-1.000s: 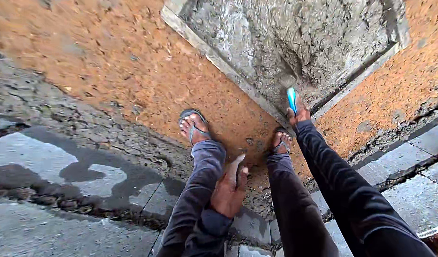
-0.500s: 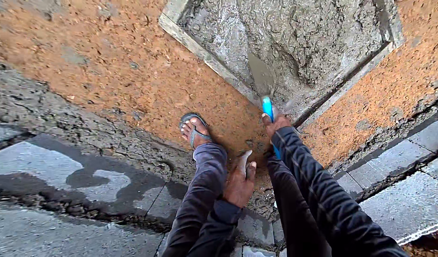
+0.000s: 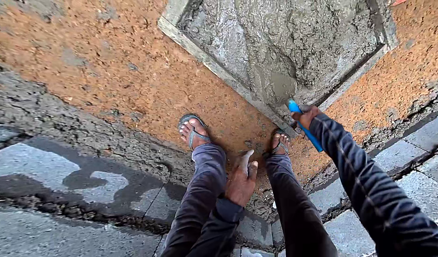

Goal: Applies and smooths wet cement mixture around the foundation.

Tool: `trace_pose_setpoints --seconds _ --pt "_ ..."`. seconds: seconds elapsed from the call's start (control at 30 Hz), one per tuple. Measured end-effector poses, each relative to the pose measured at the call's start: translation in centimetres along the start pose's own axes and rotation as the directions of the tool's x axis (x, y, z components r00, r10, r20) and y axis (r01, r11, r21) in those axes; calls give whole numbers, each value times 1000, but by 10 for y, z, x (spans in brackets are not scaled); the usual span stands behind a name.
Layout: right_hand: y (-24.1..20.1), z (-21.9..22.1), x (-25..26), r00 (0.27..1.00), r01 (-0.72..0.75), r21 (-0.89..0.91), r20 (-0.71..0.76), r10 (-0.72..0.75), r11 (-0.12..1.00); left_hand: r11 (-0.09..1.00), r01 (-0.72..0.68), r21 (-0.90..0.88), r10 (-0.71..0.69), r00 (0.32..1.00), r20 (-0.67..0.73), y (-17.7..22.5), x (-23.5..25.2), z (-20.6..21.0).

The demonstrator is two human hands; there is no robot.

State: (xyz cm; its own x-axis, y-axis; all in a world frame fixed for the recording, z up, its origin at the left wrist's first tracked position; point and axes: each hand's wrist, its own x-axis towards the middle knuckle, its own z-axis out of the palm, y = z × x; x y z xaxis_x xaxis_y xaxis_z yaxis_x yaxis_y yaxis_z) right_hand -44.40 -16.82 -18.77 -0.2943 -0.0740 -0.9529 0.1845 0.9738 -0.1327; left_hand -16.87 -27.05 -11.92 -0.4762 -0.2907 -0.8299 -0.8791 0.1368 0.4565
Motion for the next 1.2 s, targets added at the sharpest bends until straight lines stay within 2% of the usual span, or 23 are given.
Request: trace_pose_setpoints --seconds 0.03,0.1,0.17,0.2,0.3,0.37,0.5,0.57,0.63,0.7,0.77,0.8,0.87,0.97,1.03,1.1,1.2 --pt "-21 -6 -15 1000 19 -78 5 -19 997 1000 4 -3 -4 1000 -1 0 0 0" --pt "-59 -18 -52 999 3 -116 32 1 993 1000 2 -9 -2 1000 -7 -1 0 0" --pt "-27 -18 -33 980 171 -151 -73 -184 974 1000 11 -11 -12 1000 -12 -1 1 2" --pt "-9 -17 -22 972 198 -178 -94 -217 964 1000 21 -10 -21 1000 -3 -1 1 3" --pt "17 0 -20 974 133 -317 -133 -183 939 1000 20 -7 -20 1000 9 2 2 5" --pt "25 24 -25 979 121 -377 -108 -174 918 1000 13 -9 -13 1000 11 3 2 6" --pt "56 92 -5 992 99 -343 -46 -122 934 1000 22 12 -22 999 28 4 3 7" --pt "60 102 7 999 11 -283 -42 -24 959 999 21 35 -22 999 24 4 5 5" --pt "62 97 7 997 -64 -122 -53 58 991 998 25 51 -26 999 22 1 4 6" --pt "76 92 7 994 -80 191 -57 92 978 998 28 57 -30 999 35 0 3 9" --pt "88 86 -3 993 -71 453 -49 104 889 998 14 57 -17 999 45 2 2 12" --pt "89 83 -10 993 -65 474 -55 103 878 998 3 56 -6 999 49 3 2 14" --pt "82 84 -22 989 -60 375 -101 105 925 998 -14 65 11 998 56 5 1 16" --pt "47 82 -27 991 -39 232 -112 67 972 997 -14 81 9 998 67 8 1 19" --pt "33 87 -15 992 -74 380 -63 106 922 997 4 80 -10 997 73 10 0 19" --pt "39 87 0 987 -145 555 18 163 819 997 4 82 -9 998 62 12 3 19" --pt "71 76 1 986 -150 499 13 166 854 996 -4 86 -1 998 57 12 2 20"
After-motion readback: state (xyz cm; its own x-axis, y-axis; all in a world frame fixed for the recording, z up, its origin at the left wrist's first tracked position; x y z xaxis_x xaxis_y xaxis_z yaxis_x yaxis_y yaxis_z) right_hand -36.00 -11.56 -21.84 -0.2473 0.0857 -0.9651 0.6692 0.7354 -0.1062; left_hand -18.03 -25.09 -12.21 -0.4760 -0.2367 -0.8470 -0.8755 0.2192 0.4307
